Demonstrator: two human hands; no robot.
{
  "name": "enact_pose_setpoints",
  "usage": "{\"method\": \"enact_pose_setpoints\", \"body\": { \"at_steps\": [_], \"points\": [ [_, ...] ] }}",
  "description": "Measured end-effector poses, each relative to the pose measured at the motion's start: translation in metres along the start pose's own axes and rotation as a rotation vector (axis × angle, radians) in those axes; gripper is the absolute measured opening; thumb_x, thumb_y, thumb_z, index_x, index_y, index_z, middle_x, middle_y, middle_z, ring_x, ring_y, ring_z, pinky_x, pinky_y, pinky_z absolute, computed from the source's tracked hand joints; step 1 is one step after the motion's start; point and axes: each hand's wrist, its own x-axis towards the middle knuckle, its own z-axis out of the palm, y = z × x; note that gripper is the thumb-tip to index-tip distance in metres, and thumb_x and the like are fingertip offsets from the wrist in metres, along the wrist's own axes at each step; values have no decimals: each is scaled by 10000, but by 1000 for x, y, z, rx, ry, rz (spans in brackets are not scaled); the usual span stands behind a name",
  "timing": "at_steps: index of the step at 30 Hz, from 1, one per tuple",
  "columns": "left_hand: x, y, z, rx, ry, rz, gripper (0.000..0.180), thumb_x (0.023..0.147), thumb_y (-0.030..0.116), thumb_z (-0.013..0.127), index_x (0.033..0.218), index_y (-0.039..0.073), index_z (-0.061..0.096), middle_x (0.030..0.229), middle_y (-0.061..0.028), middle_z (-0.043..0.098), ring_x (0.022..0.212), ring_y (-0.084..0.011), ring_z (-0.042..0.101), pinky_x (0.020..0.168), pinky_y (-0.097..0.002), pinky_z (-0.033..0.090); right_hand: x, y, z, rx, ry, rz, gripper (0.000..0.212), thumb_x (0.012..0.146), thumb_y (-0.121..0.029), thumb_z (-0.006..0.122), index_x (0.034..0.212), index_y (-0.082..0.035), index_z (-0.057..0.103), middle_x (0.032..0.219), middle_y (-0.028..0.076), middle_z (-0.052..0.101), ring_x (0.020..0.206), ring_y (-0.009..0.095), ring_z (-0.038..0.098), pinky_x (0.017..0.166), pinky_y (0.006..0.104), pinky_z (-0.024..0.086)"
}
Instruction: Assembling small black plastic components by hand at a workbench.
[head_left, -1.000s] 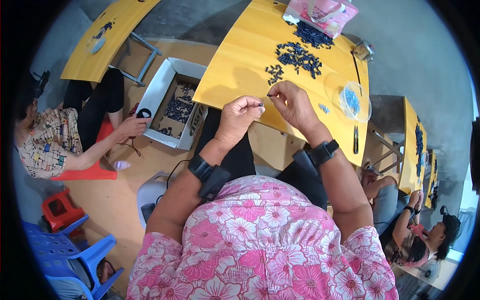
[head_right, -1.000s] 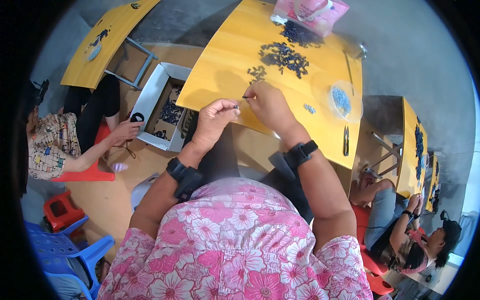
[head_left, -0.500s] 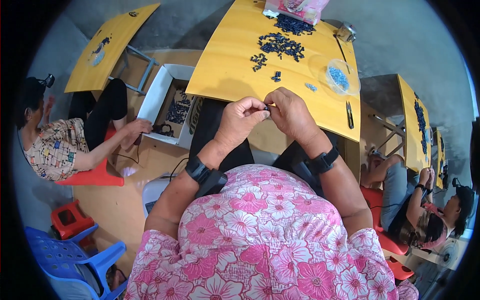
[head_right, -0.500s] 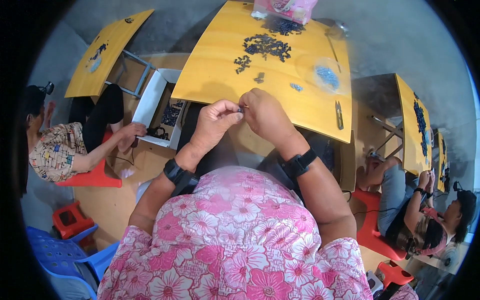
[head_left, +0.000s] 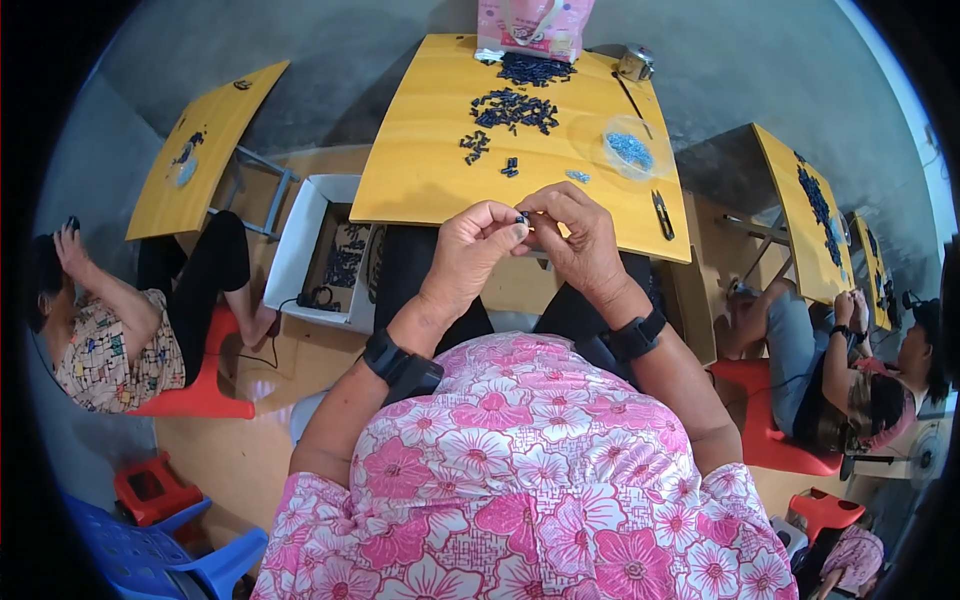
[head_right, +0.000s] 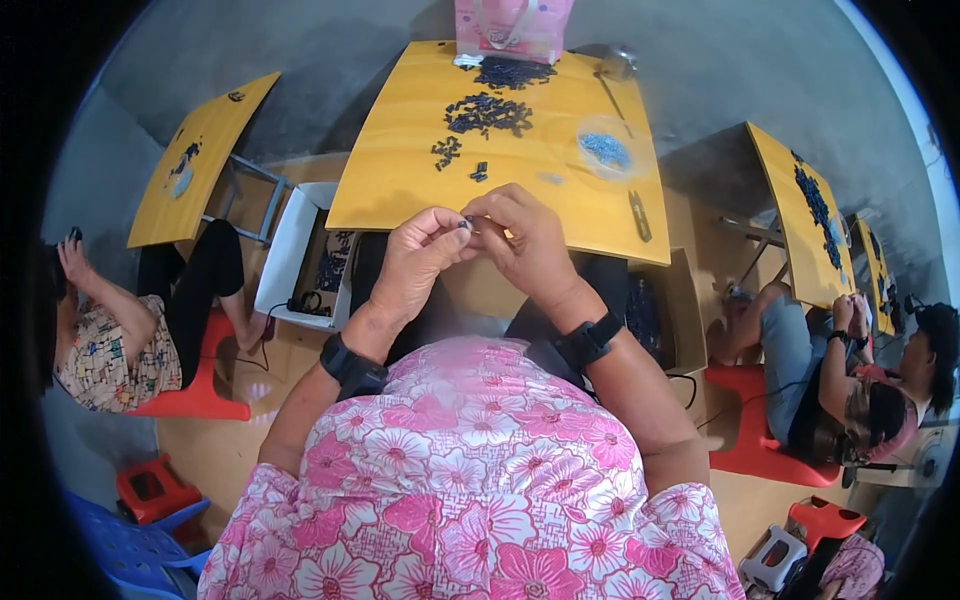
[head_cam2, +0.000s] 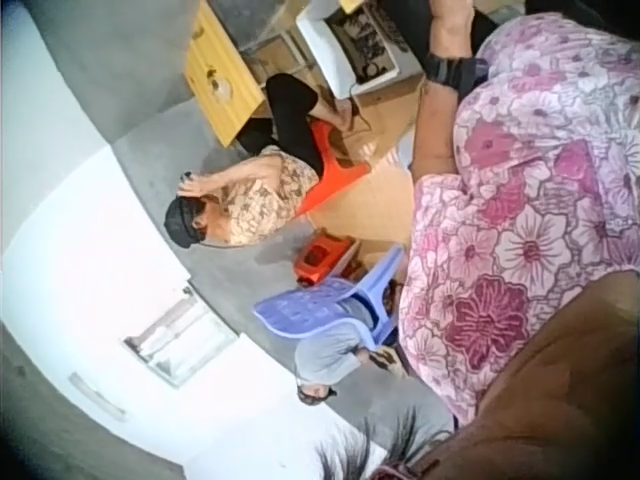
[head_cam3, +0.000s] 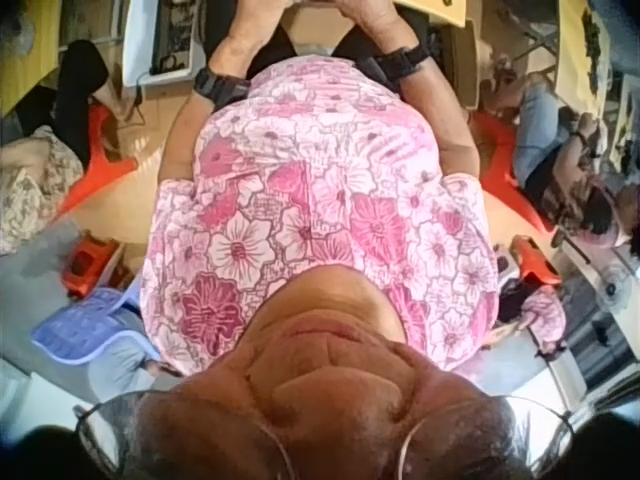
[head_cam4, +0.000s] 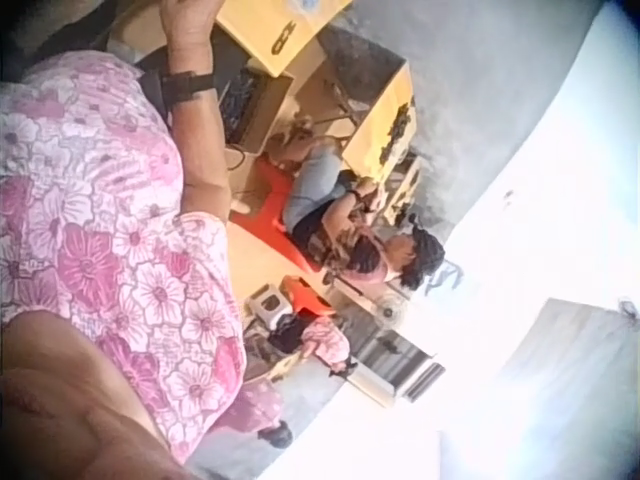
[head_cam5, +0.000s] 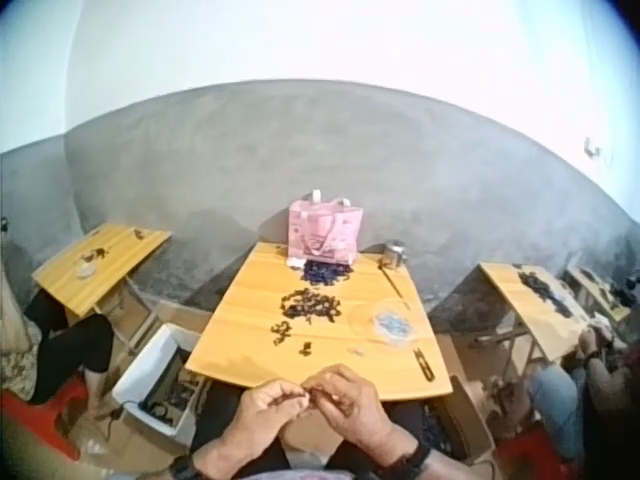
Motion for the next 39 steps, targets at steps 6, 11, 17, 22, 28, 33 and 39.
{"method": "enact_pose_setpoints", "body": {
  "at_steps": [6, 11, 17, 22, 28, 33, 39],
  "points": [
    [1, 5, 15, 63, 12, -33, 100, 968, 100, 624, 1033, 23, 629, 961, -33, 648, 886, -130, 659, 854, -292, 560, -5, -5, -11, -54, 32, 19, 152, 833, 19, 664, 970, -41, 692, 875, 103, 630, 778, 219, 655, 675, 305, 527],
    [3, -5, 14, -54, -25, -51, 94, 978, 99, 607, 1038, 31, 631, 1013, -39, 656, 936, -138, 658, 864, -301, 559, -14, 0, -7, 138, 86, 139, 144, 841, -11, 680, 980, -31, 713, 868, 91, 644, 801, 193, 651, 728, 299, 524],
    [-2, -4, -1, -34, -8, -85, 95, 989, 100, 590, 1052, 37, 620, 1053, -60, 660, 974, -167, 667, 879, -321, 559, -11, 5, 5, 501, 7, 327, 111, 876, -41, 657, 970, 9, 687, 882, 57, 657, 826, 112, 626, 746, 280, 522],
    [-5, -5, -1, -73, -19, -67, 97, 992, 110, 589, 1055, 42, 617, 1041, -60, 664, 980, -171, 671, 863, -315, 559, -11, 6, 5, 297, 14, 291, 90, 873, -68, 657, 927, 4, 650, 853, 50, 651, 788, 101, 615, 708, 278, 517],
    [1, -3, -4, 171, 113, 83, 84, 965, 81, 627, 1031, 32, 640, 974, -43, 669, 854, -114, 649, 804, -264, 552, -12, 4, -8, -24, -38, 165, 101, 865, -79, 655, 927, -1, 636, 802, 83, 650, 721, 152, 628, 659, 294, 510],
    [3, -7, 4, 223, 76, 116, 90, 937, 47, 655, 1022, 22, 644, 959, -35, 664, 827, -91, 634, 779, -247, 548, -12, 6, -7, -69, -128, 187, 107, 868, -82, 650, 931, 3, 637, 782, 108, 650, 695, 163, 623, 644, 299, 504],
    [-1, -12, 7, 197, 94, 92, 94, 930, 44, 665, 1019, 23, 645, 942, -25, 664, 821, -91, 632, 779, -249, 552, -20, 8, -2, 283, -123, 378, 99, 886, -77, 649, 915, 14, 623, 796, 58, 668, 727, 102, 618, 668, 265, 508]
  ]
}}
